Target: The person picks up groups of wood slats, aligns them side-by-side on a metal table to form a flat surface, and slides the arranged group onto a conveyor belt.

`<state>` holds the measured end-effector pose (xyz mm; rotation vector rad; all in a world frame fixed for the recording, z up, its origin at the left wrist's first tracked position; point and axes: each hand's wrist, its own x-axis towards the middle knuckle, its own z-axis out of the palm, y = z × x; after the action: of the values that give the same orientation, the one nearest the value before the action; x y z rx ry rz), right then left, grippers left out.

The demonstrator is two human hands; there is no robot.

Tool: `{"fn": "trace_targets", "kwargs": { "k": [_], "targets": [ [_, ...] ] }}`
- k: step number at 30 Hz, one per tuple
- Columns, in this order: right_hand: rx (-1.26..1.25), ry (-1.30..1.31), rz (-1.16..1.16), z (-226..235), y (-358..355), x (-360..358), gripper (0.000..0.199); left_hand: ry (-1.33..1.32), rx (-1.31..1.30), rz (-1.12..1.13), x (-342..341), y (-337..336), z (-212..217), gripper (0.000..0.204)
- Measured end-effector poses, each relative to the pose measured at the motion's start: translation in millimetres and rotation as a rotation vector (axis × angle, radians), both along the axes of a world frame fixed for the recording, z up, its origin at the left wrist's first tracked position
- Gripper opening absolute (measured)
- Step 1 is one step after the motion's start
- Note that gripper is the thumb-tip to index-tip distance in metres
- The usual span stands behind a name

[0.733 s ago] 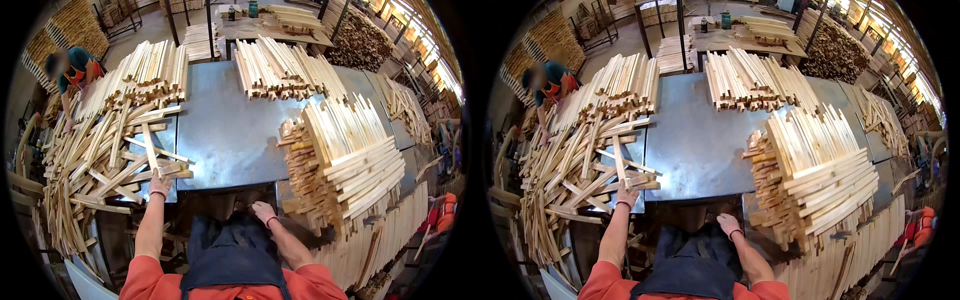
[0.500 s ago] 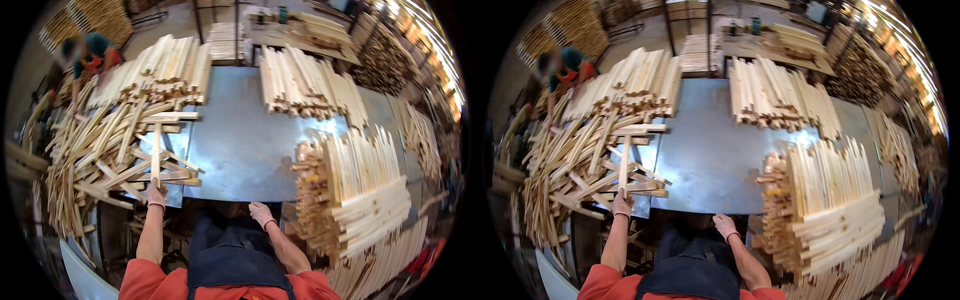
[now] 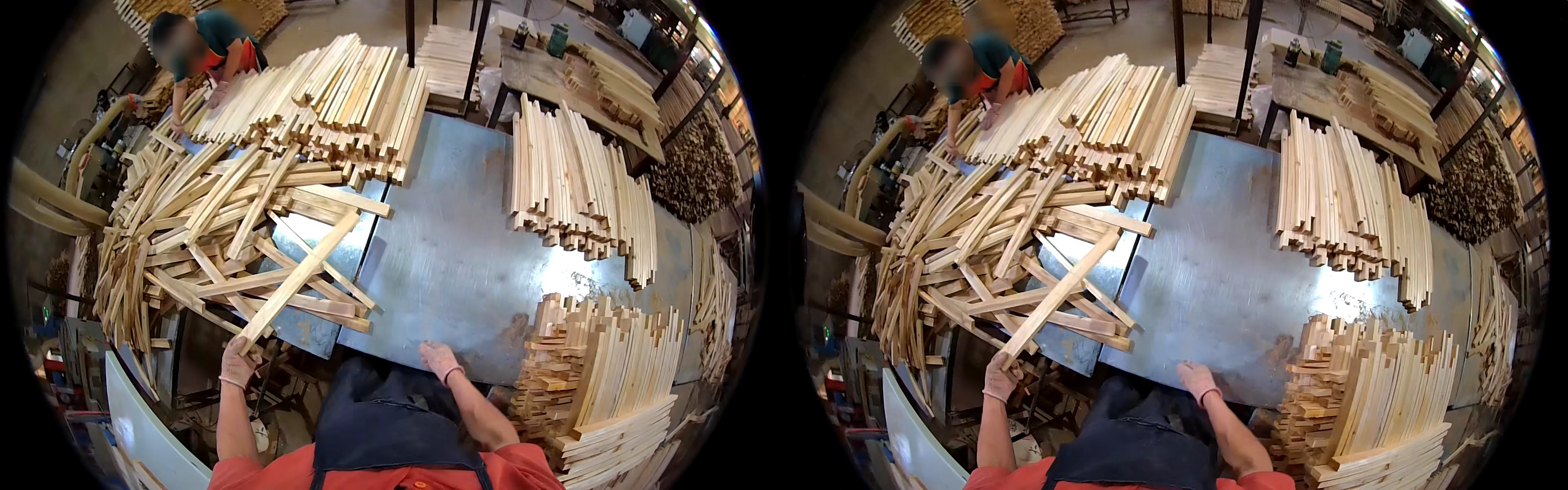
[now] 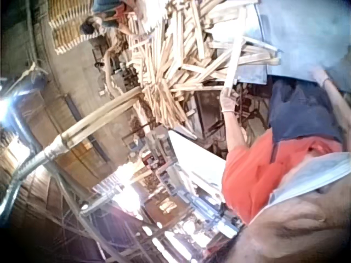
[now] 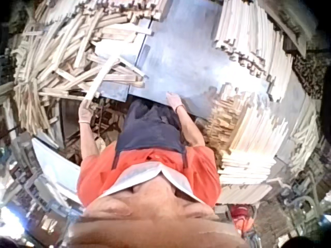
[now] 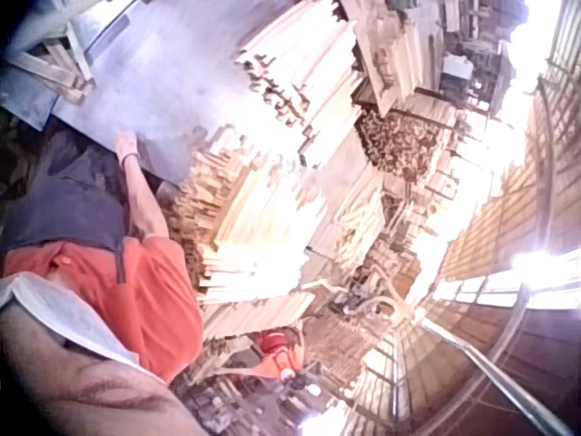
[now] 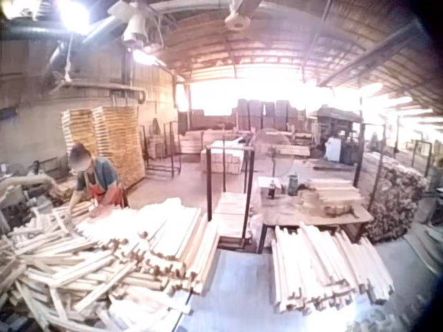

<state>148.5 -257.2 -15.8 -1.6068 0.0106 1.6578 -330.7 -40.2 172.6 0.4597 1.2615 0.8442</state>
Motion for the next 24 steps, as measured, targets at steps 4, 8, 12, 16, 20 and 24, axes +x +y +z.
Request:
{"fn": "trace_targets", "kwargs": {
  "k": [4, 8, 12, 16, 20, 24],
  "targets": [
    [0.01, -0.116, 0.002, -2.8, 49.6, 17.5, 0.018, 0.029, -0.053, 0.254, -120.3, 52.8, -107.7, 0.031],
    [0.022, -0.014, -0.164, 9.1, 82.2, 39.7, 0.033, 0.205, 0.023, 0.534, -58.4, 118.1, -106.1, 0.042],
    [-0.015, -0.098, -0.139, 30.0, 112.5, 52.8, 0.044, 0.219, 0.037, 0.384, -15.9, 131.6, -147.9, 0.032],
    [-0.013, -0.104, -0.098, 30.3, 123.2, 54.8, 0.039, 0.192, 0.11, 0.187, 67.2, 106.6, -133.8, 0.045],
    [0.035, 0.079, -0.109, -17.6, 125.6, 41.5, 0.025, 0.277, 0.005, -0.107, 155.5, 73.3, -101.5, 0.042],
    [0.121, 0.183, -0.078, -4.5, 142.0, 48.0, 0.019, 0.108, -0.193, -0.375, 180.8, 54.5, -122.6, 0.044]
  ]
}}
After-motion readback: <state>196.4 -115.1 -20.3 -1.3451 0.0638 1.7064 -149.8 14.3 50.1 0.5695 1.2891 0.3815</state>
